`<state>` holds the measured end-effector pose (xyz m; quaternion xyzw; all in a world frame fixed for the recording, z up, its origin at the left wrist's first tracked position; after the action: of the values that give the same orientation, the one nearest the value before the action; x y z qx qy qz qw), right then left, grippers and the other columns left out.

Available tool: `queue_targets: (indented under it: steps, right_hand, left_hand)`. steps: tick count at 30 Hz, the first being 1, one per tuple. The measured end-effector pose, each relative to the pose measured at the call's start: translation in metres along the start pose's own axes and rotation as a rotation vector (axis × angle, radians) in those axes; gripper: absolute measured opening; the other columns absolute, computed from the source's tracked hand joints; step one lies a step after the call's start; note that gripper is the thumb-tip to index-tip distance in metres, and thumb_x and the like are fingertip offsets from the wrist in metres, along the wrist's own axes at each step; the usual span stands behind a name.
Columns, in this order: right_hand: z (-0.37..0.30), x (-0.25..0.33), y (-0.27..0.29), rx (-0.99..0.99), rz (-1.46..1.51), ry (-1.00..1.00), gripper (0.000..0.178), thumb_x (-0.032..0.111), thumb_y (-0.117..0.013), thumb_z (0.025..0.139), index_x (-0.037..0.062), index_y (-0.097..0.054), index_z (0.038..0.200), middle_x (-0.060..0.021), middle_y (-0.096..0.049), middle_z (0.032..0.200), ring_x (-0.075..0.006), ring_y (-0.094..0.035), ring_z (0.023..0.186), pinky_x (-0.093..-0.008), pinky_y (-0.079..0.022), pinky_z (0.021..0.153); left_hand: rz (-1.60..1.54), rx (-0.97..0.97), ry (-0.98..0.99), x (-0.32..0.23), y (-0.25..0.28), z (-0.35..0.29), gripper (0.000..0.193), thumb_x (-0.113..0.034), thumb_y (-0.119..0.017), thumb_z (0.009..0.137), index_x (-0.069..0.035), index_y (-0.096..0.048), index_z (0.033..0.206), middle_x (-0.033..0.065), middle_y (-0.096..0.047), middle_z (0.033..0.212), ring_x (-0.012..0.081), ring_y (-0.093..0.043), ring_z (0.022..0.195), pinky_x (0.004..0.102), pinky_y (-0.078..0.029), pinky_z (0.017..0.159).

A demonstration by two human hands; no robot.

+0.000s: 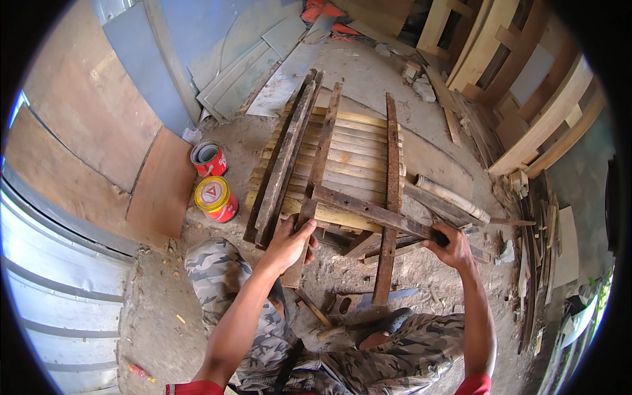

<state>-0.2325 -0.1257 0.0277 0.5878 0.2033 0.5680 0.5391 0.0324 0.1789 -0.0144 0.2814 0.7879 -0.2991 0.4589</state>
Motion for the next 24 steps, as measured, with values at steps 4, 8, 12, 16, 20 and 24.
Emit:
queue_targets:
  steps: [4,8,12,16,20,24]
  right_hand:
    - [0.006,0.003,-0.004,0.031,-0.008,-0.037,0.050,0.033,-0.086,0.078,-0.0016,-0.066,0.108,-0.0192,-0.070,0.089,-0.0322,-0.070,0.077,-0.0392,-0.054,0.071]
    - [0.011,0.013,-0.006,0.040,-0.007,-0.074,0.043,0.035,-0.081,0.083,0.0015,-0.066,0.106,-0.0166,-0.069,0.082,-0.0333,-0.069,0.075,-0.0396,-0.053,0.068]
    - [0.014,0.020,-0.013,0.045,0.051,-0.168,0.042,0.037,-0.075,0.089,0.0007,-0.063,0.107,-0.0194,-0.067,0.079,-0.0364,-0.067,0.073,-0.0415,-0.051,0.067]
    - [0.018,0.025,-0.019,0.013,0.071,-0.231,0.046,0.043,-0.067,0.094,-0.0003,-0.062,0.108,-0.0226,-0.065,0.078,-0.0409,-0.065,0.073,-0.0434,-0.050,0.068]
    - [0.026,0.036,-0.018,0.015,0.058,-0.285,0.047,0.044,-0.066,0.095,-0.0006,-0.061,0.108,-0.0243,-0.065,0.080,-0.0445,-0.065,0.079,-0.0453,-0.050,0.072]
    - [0.032,0.044,-0.025,0.013,0.050,-0.254,0.046,0.044,-0.065,0.095,-0.0009,-0.062,0.108,-0.0262,-0.067,0.083,-0.0466,-0.067,0.085,-0.0476,-0.051,0.075]
  left_hand:
    - [0.109,0.007,0.045,-0.009,-0.004,-0.003,0.039,-0.037,-0.056,0.105,-0.002,-0.052,0.120,0.0079,-0.064,0.080,0.0149,-0.064,0.060,0.0293,-0.051,0.050]
    - [0.669,-0.049,-0.028,-0.001,0.010,0.001,0.061,-0.047,-0.058,0.101,0.004,-0.050,0.134,0.0147,-0.071,0.094,0.0221,-0.073,0.085,0.0367,-0.059,0.076]
    - [1.131,-0.110,-0.060,-0.031,-0.001,-0.027,0.077,-0.060,-0.052,0.097,0.003,-0.050,0.140,0.0252,-0.072,0.105,0.0395,-0.070,0.101,0.0431,-0.054,0.092]
    - [1.076,-0.267,-0.235,-0.057,-0.003,-0.051,0.053,-0.048,-0.062,0.095,-0.002,-0.064,0.120,0.0168,-0.074,0.101,0.0354,-0.072,0.094,0.0446,-0.056,0.087]
    - [1.352,-0.582,-0.360,-0.072,0.021,-0.010,0.071,-0.047,-0.072,0.088,-0.001,-0.048,0.137,0.0251,-0.059,0.129,0.0372,-0.060,0.120,0.0452,-0.054,0.094]
    - [1.470,-0.568,-0.156,-0.075,0.031,0.038,0.095,-0.051,-0.077,0.083,0.003,-0.032,0.147,0.0272,-0.047,0.139,0.0377,-0.056,0.124,0.0487,-0.055,0.094]
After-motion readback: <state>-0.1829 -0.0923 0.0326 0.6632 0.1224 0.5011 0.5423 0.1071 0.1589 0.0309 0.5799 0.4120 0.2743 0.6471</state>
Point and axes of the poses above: each hand's wrist, its own z-axis towards the middle knuckle, its own y-axis out of the back of the hand, x = y × z, the point moved 2 cm from there along z, towards the middle knuckle
